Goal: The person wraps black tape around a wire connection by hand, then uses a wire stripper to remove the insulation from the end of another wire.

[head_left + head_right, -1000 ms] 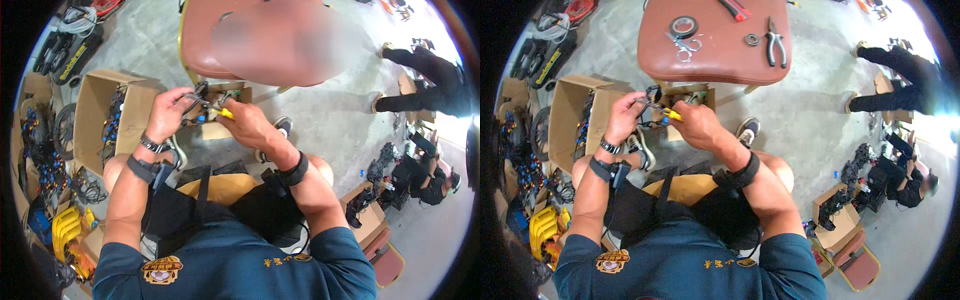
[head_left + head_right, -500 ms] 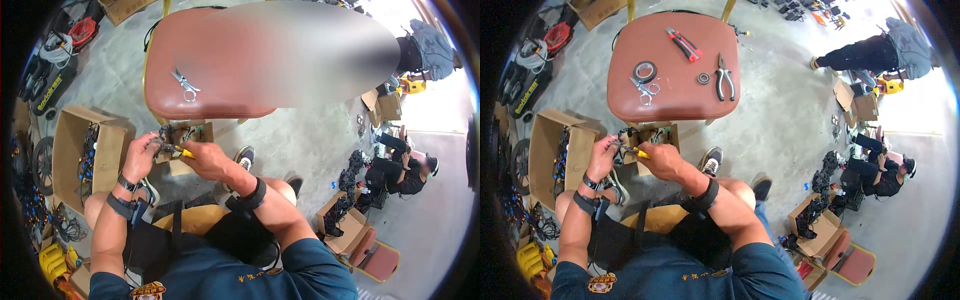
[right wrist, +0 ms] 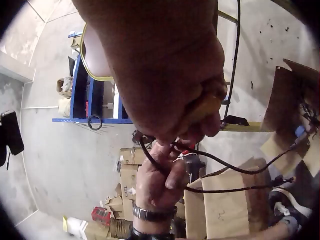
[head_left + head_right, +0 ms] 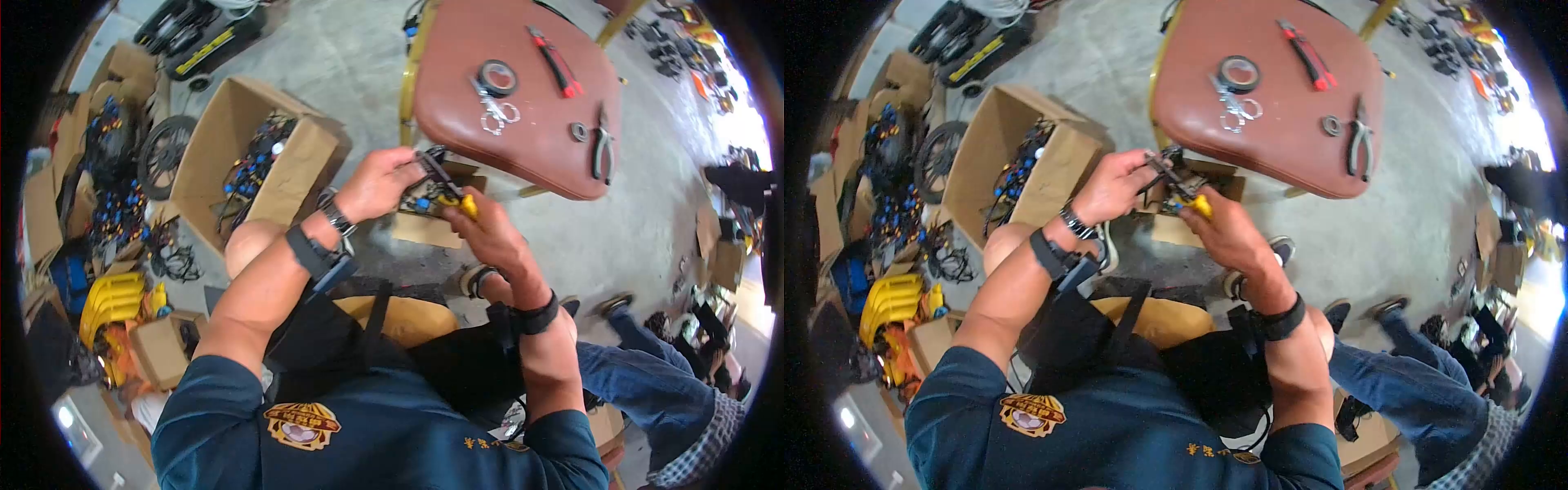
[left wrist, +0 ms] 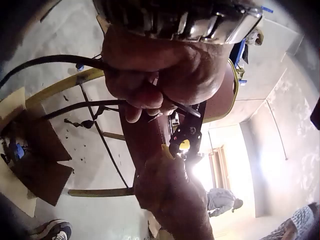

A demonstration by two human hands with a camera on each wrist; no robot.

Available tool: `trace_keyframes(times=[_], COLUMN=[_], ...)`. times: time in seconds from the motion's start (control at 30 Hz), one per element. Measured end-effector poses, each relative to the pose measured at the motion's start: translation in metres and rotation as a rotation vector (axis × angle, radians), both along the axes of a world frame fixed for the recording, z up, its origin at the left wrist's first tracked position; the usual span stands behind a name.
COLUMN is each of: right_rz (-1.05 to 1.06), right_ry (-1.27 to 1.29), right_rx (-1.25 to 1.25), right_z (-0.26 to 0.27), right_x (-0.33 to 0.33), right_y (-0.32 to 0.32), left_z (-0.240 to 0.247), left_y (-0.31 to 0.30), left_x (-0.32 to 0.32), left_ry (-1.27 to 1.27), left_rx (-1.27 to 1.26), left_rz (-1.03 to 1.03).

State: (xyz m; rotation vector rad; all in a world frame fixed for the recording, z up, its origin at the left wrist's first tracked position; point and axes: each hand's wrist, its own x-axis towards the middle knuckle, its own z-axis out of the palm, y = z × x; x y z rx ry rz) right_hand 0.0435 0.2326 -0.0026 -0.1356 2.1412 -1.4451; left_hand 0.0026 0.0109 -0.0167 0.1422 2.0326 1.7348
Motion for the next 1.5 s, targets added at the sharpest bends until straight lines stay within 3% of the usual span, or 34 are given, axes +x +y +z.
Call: trace_keyframes(times=[0.2, 0.3, 0.37, 0.47, 0.7, 1.5], right_rz=[0.102, 0.111, 0.089, 0.086, 0.018, 0.013], right_ry=[-0.006, -0.016, -0.044, -0.103, -0.220, 0.004], right_rx=[0.011, 0.012, -0.046, -0.111, -0.284, -0.012], right_z=[-0.009, -0.009, -0.009, -0.005, 0.006, 0.006], right_x=[-0.001, 0.001, 0.000, 0.000, 0.004, 0.008], right_y=[0.007, 0.006, 0.005, 0.006, 0.001, -0.001], left_z=[0.003, -0.014, -0.015, 0.023, 0.025, 0.020], left_y=[-0.004, -0.001, -0.002, -0.001, -0.009, -0.008], left_x=[0.001, 0.000, 0.001, 0.001, 0.002, 0.004], left_ry=[-0.047, 0.175, 0.088, -0.106, -0.121, -0.104], left_rx=[0.086, 0.133, 0.167, 0.119, 0.176, 0.168], left_rz=[0.025, 0.058, 0.047, 0.046, -0.079, -0.101])
